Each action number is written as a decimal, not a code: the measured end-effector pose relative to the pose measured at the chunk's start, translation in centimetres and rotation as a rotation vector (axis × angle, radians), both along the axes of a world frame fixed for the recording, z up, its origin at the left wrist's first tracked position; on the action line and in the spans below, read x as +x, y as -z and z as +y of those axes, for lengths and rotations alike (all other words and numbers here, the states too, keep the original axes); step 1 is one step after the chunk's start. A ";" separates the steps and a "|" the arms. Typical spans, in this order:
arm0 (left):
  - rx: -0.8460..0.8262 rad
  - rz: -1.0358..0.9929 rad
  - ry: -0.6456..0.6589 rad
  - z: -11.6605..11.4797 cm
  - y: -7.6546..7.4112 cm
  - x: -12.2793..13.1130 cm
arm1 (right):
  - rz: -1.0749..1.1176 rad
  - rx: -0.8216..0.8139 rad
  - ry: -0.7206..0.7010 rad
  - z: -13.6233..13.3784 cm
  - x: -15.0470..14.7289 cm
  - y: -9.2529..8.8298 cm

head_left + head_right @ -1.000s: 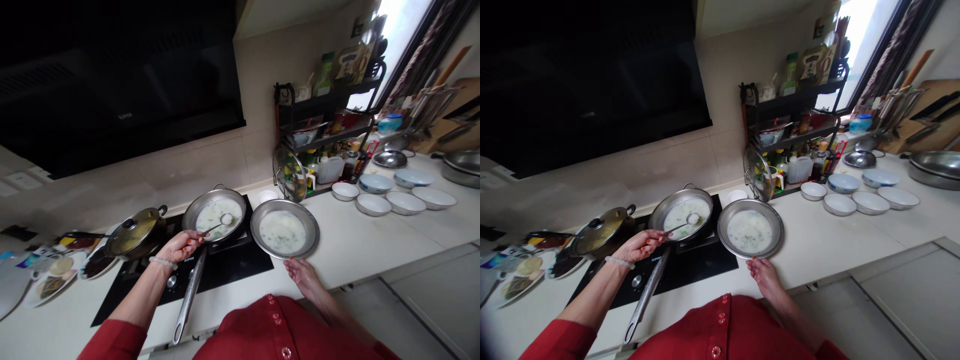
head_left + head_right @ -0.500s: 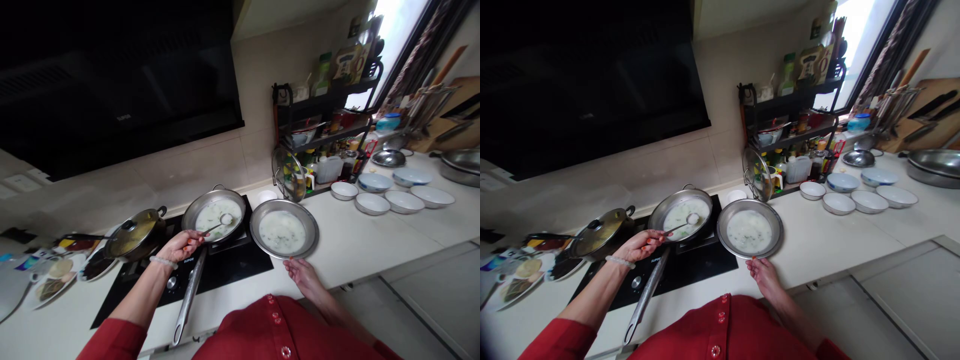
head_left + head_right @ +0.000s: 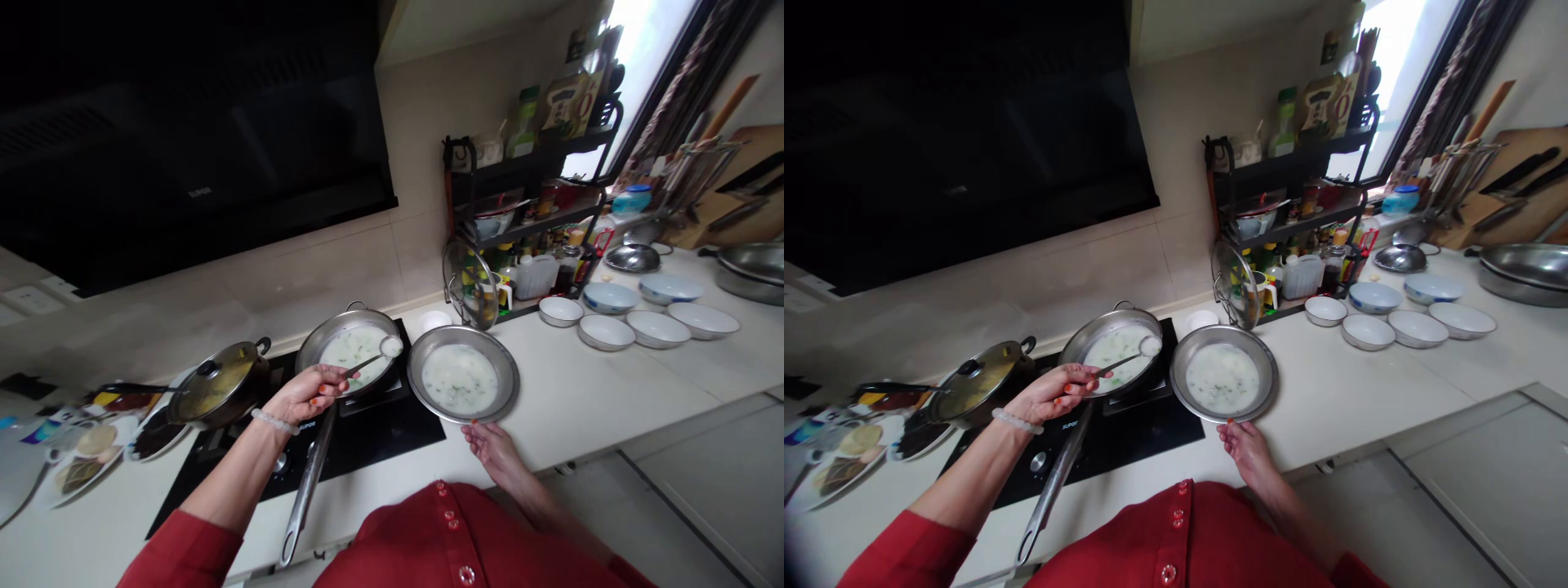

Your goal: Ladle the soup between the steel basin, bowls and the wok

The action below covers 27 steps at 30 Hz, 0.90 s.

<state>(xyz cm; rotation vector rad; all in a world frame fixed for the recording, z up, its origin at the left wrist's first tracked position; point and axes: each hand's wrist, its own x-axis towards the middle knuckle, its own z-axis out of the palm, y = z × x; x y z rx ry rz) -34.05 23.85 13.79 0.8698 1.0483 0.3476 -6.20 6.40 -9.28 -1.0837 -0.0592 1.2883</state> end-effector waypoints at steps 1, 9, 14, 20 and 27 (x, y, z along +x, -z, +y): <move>0.001 0.004 0.028 -0.3 -0.1 0.7 | -0.002 0.002 -0.001 0.0 0.0 0.0; 0.109 0.135 0.298 -1.6 4.8 7.1 | 0.022 -0.001 0.028 0.1 -0.1 0.2; 0.614 0.303 0.550 -3.0 8.7 9.4 | 0.015 -0.004 0.032 0.1 -0.2 -0.1; 0.981 0.402 0.575 -4.8 9.3 9.4 | 0.029 -0.006 0.045 0.1 -0.2 -0.1; 0.469 0.223 0.360 -3.6 7.1 8.9 | 0.017 0.015 0.021 0.0 -0.1 0.1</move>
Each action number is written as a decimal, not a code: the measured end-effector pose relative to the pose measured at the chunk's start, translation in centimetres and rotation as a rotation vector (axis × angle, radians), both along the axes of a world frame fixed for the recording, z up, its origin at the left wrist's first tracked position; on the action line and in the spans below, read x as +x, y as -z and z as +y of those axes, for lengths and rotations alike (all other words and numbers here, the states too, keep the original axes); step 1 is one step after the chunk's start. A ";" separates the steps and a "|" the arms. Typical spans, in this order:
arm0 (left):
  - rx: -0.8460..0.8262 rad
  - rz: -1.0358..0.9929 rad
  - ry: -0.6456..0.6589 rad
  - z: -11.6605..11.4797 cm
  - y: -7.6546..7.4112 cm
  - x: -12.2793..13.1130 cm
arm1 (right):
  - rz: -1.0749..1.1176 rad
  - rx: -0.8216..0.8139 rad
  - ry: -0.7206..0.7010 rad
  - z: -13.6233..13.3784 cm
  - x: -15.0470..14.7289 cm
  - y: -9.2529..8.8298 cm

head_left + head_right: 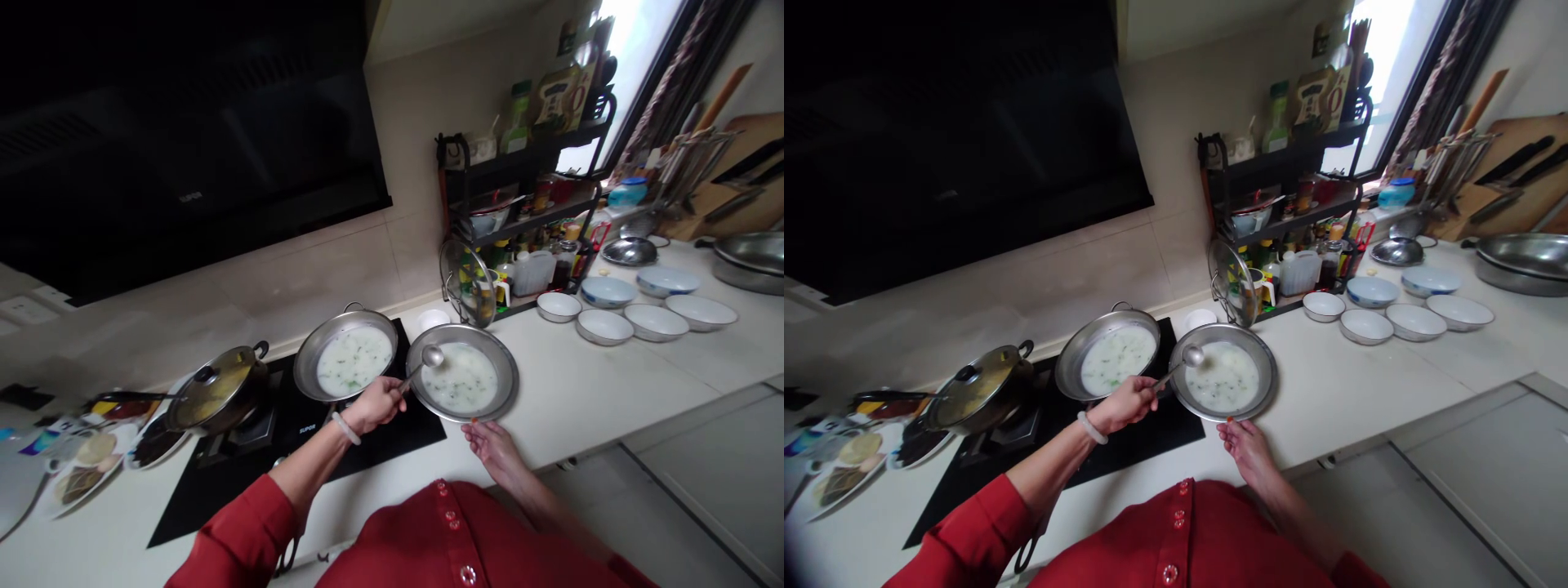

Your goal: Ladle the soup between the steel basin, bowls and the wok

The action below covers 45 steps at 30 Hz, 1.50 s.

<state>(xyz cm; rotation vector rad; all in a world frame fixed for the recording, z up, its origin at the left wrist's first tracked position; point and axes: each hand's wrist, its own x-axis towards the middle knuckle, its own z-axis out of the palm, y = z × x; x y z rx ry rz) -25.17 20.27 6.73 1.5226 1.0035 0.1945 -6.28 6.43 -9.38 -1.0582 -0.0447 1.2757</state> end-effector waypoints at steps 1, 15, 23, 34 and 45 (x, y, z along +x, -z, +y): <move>-0.136 -0.073 -0.070 0.4 -0.5 -0.5 | 0.001 0.000 0.002 0.0 0.0 0.0; -0.117 -0.025 -0.394 4.6 -3.8 -12.8 | 0.014 -0.010 -0.009 0.0 0.1 -0.1; -0.006 0.157 -0.384 5.1 -1.8 -14.3 | 0.025 -0.021 0.004 0.1 0.0 -0.2; -0.406 -0.106 -0.495 6.1 -2.1 -14.1 | 0.021 -0.034 0.007 0.0 0.0 -0.5; -0.582 -0.276 -0.558 5.8 -3.0 -14.2 | 0.010 -0.017 -0.012 0.0 0.2 -0.2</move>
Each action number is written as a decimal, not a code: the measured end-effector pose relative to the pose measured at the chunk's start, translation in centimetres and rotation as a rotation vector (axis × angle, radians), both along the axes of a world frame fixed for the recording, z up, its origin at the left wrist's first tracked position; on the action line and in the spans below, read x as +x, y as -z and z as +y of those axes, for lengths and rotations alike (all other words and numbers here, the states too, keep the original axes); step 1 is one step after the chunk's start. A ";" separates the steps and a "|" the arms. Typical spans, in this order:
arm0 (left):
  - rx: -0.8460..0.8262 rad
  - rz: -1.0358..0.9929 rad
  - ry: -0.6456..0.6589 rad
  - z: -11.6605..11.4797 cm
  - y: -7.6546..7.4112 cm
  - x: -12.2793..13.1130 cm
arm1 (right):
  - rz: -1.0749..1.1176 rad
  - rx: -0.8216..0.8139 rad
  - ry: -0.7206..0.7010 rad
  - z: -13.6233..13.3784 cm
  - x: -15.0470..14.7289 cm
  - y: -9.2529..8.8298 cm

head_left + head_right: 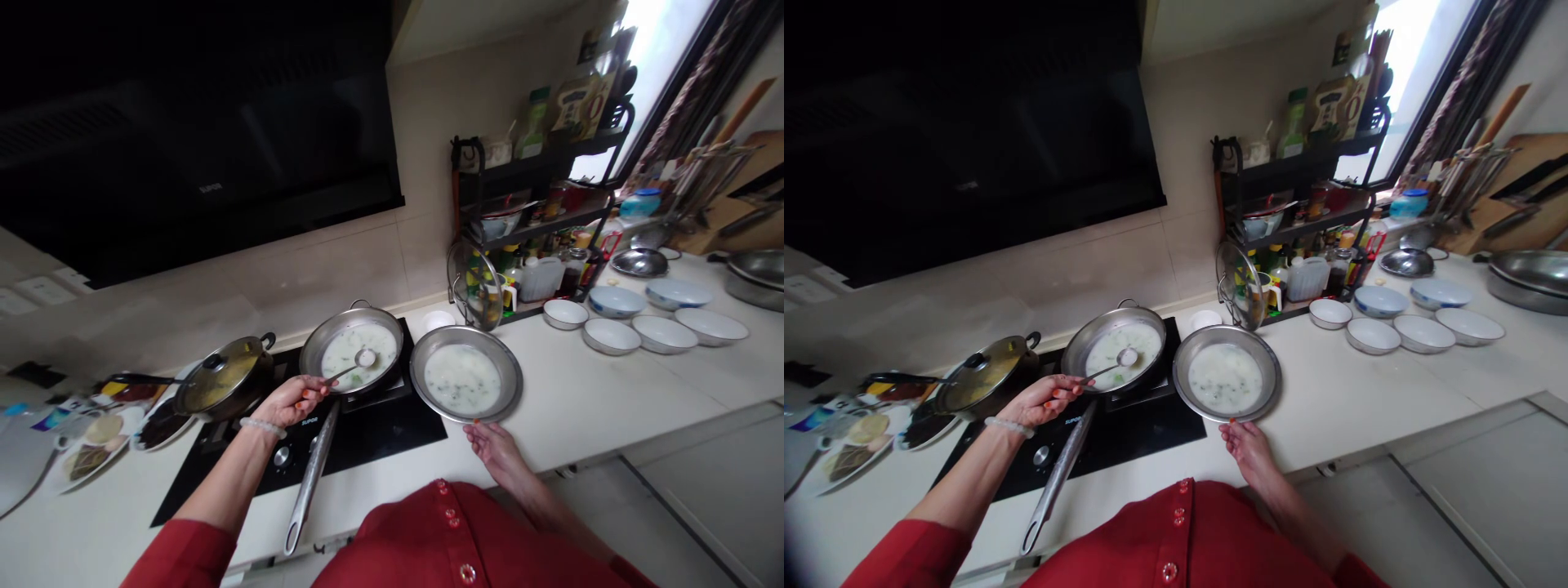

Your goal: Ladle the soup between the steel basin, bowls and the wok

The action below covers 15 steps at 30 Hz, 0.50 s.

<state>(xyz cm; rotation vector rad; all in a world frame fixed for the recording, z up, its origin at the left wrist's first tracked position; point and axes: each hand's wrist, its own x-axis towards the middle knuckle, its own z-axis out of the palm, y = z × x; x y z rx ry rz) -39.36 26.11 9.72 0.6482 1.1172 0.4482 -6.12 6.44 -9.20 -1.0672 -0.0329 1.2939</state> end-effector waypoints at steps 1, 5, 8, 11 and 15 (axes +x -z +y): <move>-0.003 -0.001 -0.004 -0.1 0.0 0.1 | -0.002 0.001 0.002 0.0 0.0 0.0; 0.001 0.015 -0.019 -0.4 -0.2 0.7 | -0.005 -0.013 0.013 0.1 0.0 0.1; 0.012 0.024 -0.024 -0.6 -0.3 1.1 | -0.010 -0.011 0.010 0.1 -0.1 0.2; 0.017 0.028 -0.019 -0.8 -0.3 1.4 | -0.010 -0.012 0.016 0.2 -0.1 0.1; 0.027 0.035 0.000 -0.9 -0.5 1.8 | 0.004 -0.006 0.017 0.1 -0.1 0.1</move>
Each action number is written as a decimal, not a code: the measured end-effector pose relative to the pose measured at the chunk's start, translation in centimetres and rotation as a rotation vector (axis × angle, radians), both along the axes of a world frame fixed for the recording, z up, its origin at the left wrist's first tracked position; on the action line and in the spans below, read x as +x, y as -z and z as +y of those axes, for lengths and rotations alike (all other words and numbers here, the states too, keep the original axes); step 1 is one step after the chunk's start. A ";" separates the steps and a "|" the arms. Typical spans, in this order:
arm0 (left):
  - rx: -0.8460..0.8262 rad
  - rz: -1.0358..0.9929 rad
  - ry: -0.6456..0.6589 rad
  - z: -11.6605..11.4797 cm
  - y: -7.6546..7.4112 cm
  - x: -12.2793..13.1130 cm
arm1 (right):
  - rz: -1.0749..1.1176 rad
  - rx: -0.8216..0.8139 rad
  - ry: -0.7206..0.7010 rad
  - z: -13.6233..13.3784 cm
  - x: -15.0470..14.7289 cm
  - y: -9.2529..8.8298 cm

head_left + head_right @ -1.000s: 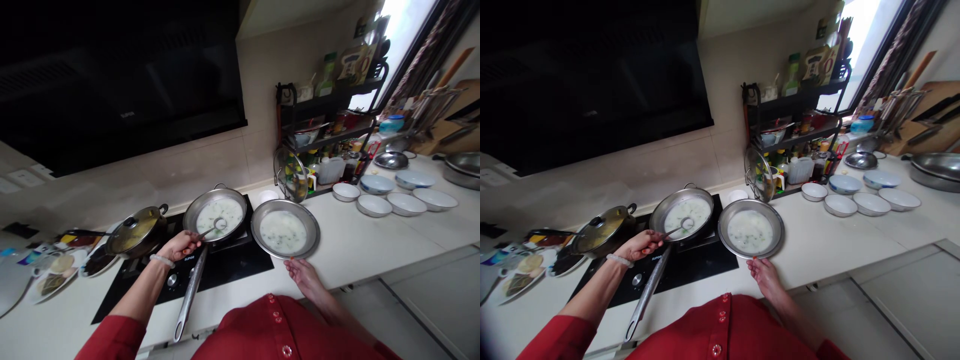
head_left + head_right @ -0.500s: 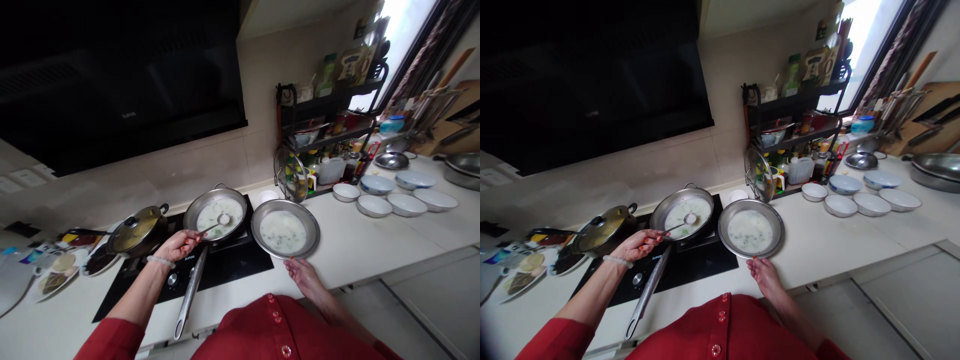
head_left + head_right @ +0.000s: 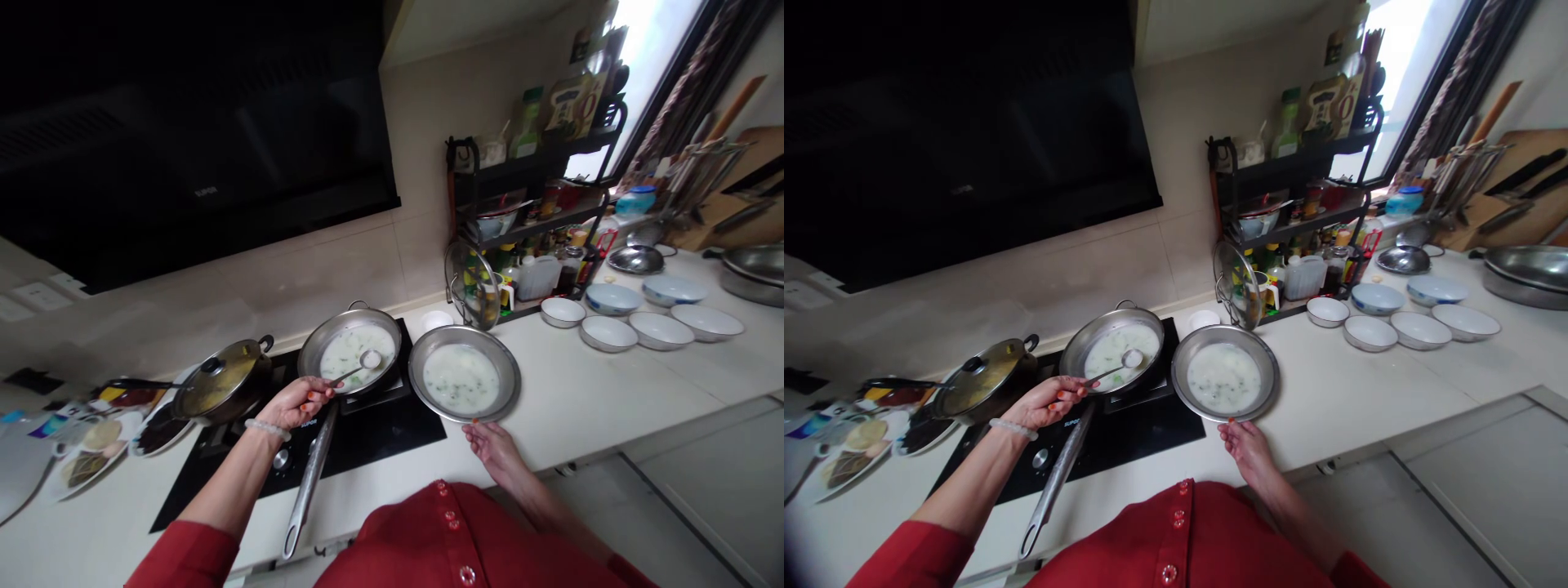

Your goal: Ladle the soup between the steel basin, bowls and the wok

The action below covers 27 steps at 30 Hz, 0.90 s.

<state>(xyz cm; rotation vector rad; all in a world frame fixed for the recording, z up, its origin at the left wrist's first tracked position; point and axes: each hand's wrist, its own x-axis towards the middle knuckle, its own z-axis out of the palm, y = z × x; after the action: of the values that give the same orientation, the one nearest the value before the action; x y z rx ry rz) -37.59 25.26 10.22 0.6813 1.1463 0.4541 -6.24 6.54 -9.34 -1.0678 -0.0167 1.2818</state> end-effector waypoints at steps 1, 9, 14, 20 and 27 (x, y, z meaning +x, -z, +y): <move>0.004 -0.001 0.010 0.0 -0.1 0.1 | 0.002 0.005 -0.002 0.0 0.0 0.0; 0.066 -0.024 0.102 -1.1 -2.1 2.0 | -0.008 0.012 -0.017 -0.1 0.1 0.0; 0.103 -0.020 0.215 -2.3 -2.9 4.9 | 0.009 0.017 -0.011 -0.1 0.0 -0.2; 0.256 0.148 0.467 -3.8 0.4 9.5 | 0.011 0.012 -0.003 0.0 -0.1 -0.3; 0.778 0.386 0.764 -6.2 5.7 12.5 | 0.013 0.006 0.008 -0.1 -0.2 -0.4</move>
<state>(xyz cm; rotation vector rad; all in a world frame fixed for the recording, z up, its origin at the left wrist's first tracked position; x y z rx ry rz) -25.08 19.05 4.49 1.8621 0.9434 0.0871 -6.39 6.46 -8.92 -1.0537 -0.0061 1.2803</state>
